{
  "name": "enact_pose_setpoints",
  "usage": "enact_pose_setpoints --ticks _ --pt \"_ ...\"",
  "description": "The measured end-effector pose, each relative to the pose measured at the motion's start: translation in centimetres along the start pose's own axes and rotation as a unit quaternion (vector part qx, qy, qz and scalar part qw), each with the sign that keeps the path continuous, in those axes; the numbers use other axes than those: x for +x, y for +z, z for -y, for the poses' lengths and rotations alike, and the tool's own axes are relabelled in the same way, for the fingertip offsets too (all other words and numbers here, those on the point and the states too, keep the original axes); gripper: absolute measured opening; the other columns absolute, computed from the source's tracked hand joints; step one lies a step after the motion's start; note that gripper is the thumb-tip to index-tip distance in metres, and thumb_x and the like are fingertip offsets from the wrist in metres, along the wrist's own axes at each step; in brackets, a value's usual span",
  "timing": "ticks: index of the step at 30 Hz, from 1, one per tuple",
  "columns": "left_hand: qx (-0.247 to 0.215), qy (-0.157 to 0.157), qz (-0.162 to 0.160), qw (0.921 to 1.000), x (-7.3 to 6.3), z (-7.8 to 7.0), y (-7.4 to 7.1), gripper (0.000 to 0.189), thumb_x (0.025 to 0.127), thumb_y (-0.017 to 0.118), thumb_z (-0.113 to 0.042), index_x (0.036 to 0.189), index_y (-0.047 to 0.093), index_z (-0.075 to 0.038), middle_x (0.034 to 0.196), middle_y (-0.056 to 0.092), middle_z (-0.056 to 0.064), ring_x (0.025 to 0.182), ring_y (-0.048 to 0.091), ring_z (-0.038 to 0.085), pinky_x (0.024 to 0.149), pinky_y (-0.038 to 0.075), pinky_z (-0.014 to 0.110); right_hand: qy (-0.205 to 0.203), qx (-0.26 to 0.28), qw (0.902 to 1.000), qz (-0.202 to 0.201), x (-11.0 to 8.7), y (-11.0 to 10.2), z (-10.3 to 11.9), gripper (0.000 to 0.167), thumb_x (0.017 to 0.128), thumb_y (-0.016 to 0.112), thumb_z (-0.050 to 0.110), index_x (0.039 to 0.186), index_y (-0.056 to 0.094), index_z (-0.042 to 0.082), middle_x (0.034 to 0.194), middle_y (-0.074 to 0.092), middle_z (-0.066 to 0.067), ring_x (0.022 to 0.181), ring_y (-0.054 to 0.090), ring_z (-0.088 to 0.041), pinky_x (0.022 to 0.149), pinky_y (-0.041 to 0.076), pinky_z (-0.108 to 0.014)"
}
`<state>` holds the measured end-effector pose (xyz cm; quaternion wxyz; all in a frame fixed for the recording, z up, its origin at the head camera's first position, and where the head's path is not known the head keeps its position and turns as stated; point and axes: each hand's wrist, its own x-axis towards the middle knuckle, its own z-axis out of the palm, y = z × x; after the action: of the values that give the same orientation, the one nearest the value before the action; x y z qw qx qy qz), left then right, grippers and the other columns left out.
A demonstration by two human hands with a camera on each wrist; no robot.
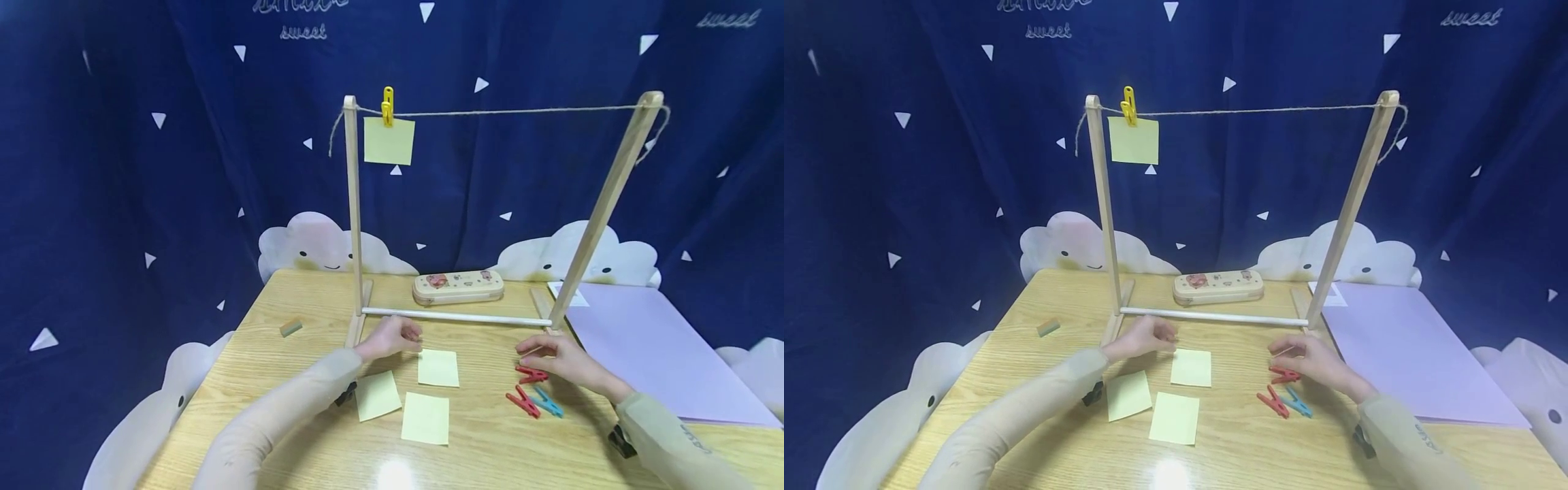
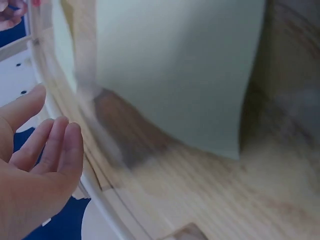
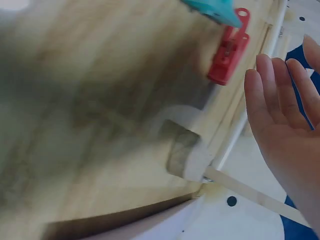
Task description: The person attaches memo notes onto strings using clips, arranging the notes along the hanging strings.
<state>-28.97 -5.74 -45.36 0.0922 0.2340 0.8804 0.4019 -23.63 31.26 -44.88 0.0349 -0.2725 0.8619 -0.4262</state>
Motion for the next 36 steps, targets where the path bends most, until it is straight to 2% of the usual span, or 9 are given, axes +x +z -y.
enact_pose_setpoints --ticks 3,8,15,25,29,36 --pt "0.01 -0.018 0.009 0.9998 -0.1 -0.1 0.5 0.028 0.078 0.081 -0.005 0.102 0.07 0.004 0.096 0.074 0.016 0.082 0.066 0.015 0.075 0.052 0.016 0.019 -0.007 0.9998 0.001 -0.4 0.1 -0.3 0.025 0.093 0.067 0.008 0.115 0.066 -0.005 0.107 0.073 -0.022 0.09 0.067 0.006 0.073 0.057 -0.018" --pt "0.048 -0.015 0.0 0.9987 0.1 -0.5 1.3 0.024 0.075 0.083 -0.004 0.095 0.072 0.002 0.088 0.074 0.013 0.073 0.058 0.006 0.073 0.049 0.015 0.05 -0.007 0.9987 0.008 -1.1 -0.1 -0.4 0.031 0.095 0.066 0.017 0.117 0.065 -0.005 0.11 0.072 -0.023 0.091 0.067 0.005 0.073 0.058 -0.02" --pt "0.079 -0.02 0.001 0.9967 0.3 -0.6 1.6 0.021 0.074 0.084 -0.003 0.089 0.071 0.002 0.08 0.07 0.009 0.067 0.05 0.005 0.071 0.045 0.017 0.068 0.005 0.9976 0.01 -1.0 -0.1 -0.7 0.034 0.096 0.065 0.019 0.119 0.064 -0.006 0.111 0.072 -0.022 0.091 0.067 0.004 0.074 0.058 -0.021" --pt "0.06 -0.017 0.014 0.9979 0.0 -0.8 1.3 0.018 0.074 0.083 0.0 0.086 0.069 0.004 0.078 0.069 0.01 0.065 0.05 0.005 0.065 0.043 0.014 0.08 0.015 0.9967 0.011 -1.1 -0.1 -0.9 0.034 0.096 0.066 0.019 0.119 0.064 -0.006 0.11 0.073 -0.021 0.09 0.068 0.003 0.073 0.059 -0.024" --pt "0.05 -0.021 0.023 0.9982 0.1 -0.8 1.4 0.018 0.074 0.082 0.002 0.085 0.068 0.004 0.076 0.068 0.009 0.065 0.05 0.005 0.062 0.043 0.012 0.072 0.028 0.9968 0.02 -1.1 -0.1 -0.8 0.033 0.096 0.064 0.015 0.12 0.062 -0.008 0.11 0.072 -0.023 0.09 0.068 0.001 0.074 0.061 -0.027" --pt "0.043 -0.022 0.037 0.9981 0.3 -0.9 1.5 0.017 0.074 0.08 0.004 0.084 0.067 0.004 0.076 0.067 0.009 0.065 0.052 0.006 0.062 0.044 0.013 0.06 0.044 0.9965 0.038 -0.9 -0.1 -1.0 0.031 0.095 0.064 0.009 0.119 0.062 -0.01 0.11 0.071 -0.027 0.092 0.07 -0.002 0.075 0.061 -0.024"
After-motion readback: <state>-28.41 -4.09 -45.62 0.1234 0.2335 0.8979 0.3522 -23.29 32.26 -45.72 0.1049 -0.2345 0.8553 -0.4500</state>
